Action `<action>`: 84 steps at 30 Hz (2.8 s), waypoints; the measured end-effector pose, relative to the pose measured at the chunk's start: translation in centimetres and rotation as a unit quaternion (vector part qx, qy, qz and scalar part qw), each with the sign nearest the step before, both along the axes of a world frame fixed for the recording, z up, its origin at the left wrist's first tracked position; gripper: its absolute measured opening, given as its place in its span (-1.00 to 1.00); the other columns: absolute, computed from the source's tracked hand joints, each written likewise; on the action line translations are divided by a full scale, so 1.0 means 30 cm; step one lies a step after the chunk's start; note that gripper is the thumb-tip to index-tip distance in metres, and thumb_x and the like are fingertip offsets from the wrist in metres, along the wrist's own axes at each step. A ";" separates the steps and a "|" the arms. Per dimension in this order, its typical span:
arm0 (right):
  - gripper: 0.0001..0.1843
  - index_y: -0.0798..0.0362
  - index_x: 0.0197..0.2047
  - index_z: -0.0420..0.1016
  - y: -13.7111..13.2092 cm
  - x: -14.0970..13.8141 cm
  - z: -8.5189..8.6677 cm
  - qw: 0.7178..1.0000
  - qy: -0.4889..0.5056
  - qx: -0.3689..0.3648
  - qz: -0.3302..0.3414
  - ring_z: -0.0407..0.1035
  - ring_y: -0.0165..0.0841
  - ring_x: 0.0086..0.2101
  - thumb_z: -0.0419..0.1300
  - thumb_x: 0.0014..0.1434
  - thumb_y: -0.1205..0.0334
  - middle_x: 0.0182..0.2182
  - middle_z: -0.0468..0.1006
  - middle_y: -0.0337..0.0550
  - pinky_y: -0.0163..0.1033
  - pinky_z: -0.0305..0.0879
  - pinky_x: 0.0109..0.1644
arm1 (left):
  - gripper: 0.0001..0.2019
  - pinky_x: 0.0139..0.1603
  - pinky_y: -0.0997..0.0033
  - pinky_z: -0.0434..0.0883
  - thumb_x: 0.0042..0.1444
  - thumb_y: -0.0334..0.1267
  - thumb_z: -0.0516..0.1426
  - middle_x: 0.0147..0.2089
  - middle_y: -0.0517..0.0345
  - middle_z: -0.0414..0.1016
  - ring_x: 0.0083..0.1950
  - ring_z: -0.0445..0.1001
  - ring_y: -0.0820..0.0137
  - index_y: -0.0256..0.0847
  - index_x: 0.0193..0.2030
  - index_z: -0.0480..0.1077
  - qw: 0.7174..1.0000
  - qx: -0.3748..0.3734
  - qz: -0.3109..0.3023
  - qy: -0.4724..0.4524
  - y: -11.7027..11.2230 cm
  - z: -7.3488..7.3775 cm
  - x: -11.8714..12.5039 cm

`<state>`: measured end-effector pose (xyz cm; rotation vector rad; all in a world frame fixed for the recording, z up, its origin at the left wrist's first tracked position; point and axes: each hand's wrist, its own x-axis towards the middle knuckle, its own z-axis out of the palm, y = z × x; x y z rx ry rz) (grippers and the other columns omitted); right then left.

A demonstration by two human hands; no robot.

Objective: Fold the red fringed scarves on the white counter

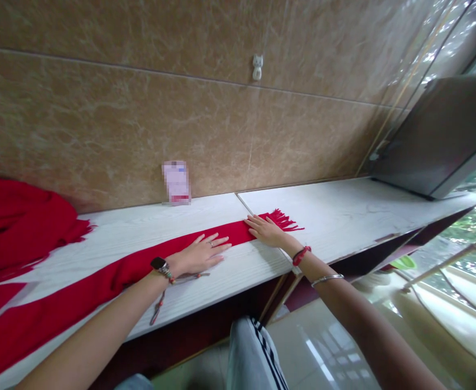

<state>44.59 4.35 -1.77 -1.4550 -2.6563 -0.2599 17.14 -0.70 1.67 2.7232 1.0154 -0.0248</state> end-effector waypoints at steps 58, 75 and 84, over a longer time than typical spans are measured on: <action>-0.56 0.12 0.14 0.26 -0.058 -0.044 0.037 0.993 0.071 0.075 0.049 0.04 -0.13 0.17 0.00 0.21 0.19 0.17 0.21 0.09 0.09 0.03 0.16 | -0.39 0.20 -0.22 -0.16 0.20 0.05 -0.14 0.38 0.00 -0.29 0.36 -0.34 0.07 -0.10 0.33 -0.18 0.994 0.009 0.089 0.061 0.042 0.053 0.118; -0.53 0.16 0.12 0.25 -0.088 -0.107 0.052 0.989 0.111 0.051 0.084 0.33 -0.28 -0.11 0.08 0.11 0.36 -0.07 0.42 0.02 -0.22 0.29 -0.08 | -0.57 -0.28 0.45 0.35 0.01 -0.52 -0.02 -0.19 -0.03 0.52 -0.19 0.50 0.30 -0.21 0.05 0.29 0.985 0.160 0.022 0.059 0.130 0.098 0.101; -0.91 0.12 -0.29 0.43 -0.062 -0.164 0.054 0.993 0.040 0.115 0.006 0.31 -0.29 -0.26 0.10 0.15 0.37 -0.34 0.45 -0.07 -0.24 0.18 -0.19 | -0.76 -0.21 0.46 0.36 0.05 -0.48 0.01 -0.16 0.00 0.47 -0.16 0.46 0.33 -0.27 -0.14 0.36 0.982 0.179 -0.001 0.063 0.134 0.103 0.093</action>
